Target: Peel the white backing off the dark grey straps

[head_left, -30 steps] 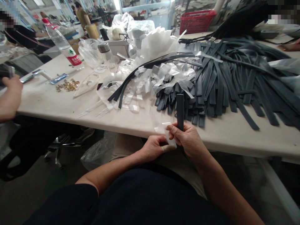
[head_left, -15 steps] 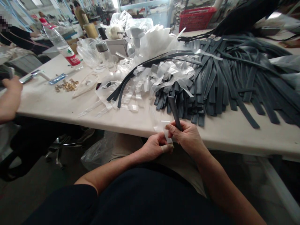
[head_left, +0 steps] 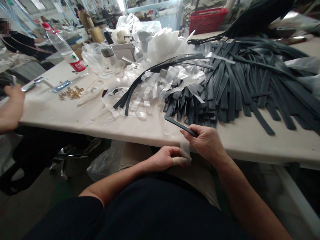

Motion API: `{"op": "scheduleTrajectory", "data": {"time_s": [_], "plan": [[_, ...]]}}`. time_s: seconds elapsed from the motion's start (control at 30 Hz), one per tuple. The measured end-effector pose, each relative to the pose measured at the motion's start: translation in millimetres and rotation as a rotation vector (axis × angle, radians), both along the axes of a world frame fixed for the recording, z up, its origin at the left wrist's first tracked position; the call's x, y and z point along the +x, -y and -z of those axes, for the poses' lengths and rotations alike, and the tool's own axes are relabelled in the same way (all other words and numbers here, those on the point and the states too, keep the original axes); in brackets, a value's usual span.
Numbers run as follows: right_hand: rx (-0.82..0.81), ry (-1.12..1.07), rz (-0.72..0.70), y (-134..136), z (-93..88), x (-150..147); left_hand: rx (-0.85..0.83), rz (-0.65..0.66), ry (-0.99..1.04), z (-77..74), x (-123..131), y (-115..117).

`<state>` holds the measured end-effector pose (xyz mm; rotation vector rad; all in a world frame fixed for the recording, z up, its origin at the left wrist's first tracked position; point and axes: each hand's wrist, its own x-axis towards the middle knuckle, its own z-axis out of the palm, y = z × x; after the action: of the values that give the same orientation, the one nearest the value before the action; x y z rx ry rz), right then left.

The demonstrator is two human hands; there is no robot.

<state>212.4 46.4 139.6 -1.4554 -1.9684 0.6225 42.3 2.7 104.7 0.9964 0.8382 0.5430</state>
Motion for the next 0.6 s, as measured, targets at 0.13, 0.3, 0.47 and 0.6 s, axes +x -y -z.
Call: {"op": "scheduleTrajectory", "data": {"time_s": [0.13,0.3,0.47,0.6], "plan": [[0.015,0.03,0.011,0.2,2.7,-3.6,-0.002,0.044,-0.075,-2.0,-0.1,0.8],[0.002,-0.023,-0.005,-0.7,3.8,-2.7,-0.077,0.004,-0.061,1.5,1.9,2.7],[-0.206,-0.402,0.025,13.5,2.4,16.8,-0.137,-0.27,0.157,-1.5,6.1,-7.4],[-0.592,-0.549,-0.123,48.2,15.6,28.5,-0.2,-0.478,0.272,-7.2,12.0,-23.5]]}}
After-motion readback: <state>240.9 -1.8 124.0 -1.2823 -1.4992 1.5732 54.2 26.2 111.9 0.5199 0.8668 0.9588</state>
